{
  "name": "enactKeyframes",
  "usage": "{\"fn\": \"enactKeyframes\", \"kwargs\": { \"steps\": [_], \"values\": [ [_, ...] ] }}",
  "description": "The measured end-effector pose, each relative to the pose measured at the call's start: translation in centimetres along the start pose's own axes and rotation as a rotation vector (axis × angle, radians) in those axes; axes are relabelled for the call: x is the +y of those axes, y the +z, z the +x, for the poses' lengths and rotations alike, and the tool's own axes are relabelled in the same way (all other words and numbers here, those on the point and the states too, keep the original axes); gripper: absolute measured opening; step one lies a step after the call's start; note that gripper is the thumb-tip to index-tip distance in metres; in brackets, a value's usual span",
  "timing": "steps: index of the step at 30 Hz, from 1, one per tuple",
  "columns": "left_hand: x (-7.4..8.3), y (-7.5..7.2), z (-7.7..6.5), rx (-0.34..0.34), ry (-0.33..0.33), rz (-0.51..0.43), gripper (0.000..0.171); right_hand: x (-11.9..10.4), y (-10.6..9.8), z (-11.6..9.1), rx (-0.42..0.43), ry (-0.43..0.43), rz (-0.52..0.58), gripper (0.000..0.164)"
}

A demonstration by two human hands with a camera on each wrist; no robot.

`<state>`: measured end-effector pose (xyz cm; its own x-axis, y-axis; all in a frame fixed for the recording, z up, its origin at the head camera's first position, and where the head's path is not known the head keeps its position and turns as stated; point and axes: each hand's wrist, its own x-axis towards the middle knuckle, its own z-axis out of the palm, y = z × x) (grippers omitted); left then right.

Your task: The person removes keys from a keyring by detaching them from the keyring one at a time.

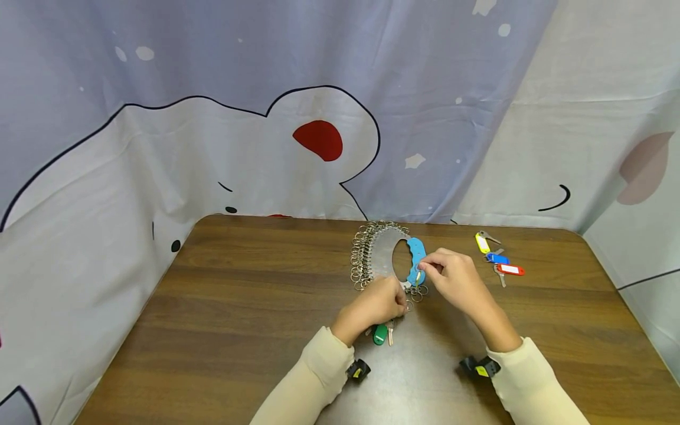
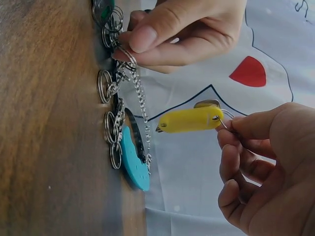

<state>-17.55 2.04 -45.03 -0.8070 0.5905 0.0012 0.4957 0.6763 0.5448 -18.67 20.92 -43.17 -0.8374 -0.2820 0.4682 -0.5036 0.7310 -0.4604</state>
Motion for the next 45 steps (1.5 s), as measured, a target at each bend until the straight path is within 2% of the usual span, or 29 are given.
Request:
{"fn": "enactKeyframes", "kwargs": {
  "steps": [5, 10, 15, 23, 28, 39, 45],
  "values": [
    [-0.1, 0.0, -0.1, 0.002, 0.033, 0.025, 0.018, 0.1, -0.1, 0.0, -0.009, 0.005, -0.004, 0.006],
    [-0.1, -0.6, -0.1, -0.002, 0.000, -0.020, 0.011, 0.2, -0.1, 0.1, -0.006, 0.000, -0.007, 0.006],
    [-0.3, -1.5, -0.2, 0.058, 0.009, -0.026, 0.004, 0.4, -0.3, 0.2, 0.022, 0.001, -0.012, 0.006],
    [-1.0, -3.2, -0.5, 0.157, 0.122, -0.040, 0.015, 0.5, -0.8, 0.4, 0.063, 0.004, -0.016, 0.006],
    [-1.2, -3.9, -0.7, 0.192, 0.184, 0.006, 0.027, 0.9, -1.4, 0.2, 0.083, 0.011, -0.039, 0.004],
    [-2.8, -4.5, -2.1, 0.250, 0.237, 0.077, 0.055, 3.1, -4.0, -0.3, 0.126, -0.018, -0.105, 0.006],
    [-3.5, -4.4, -3.6, 0.238, 0.242, 0.134, 0.062, 5.1, -6.0, -1.0, 0.122, -0.002, -0.132, 0.004]
  ]
}}
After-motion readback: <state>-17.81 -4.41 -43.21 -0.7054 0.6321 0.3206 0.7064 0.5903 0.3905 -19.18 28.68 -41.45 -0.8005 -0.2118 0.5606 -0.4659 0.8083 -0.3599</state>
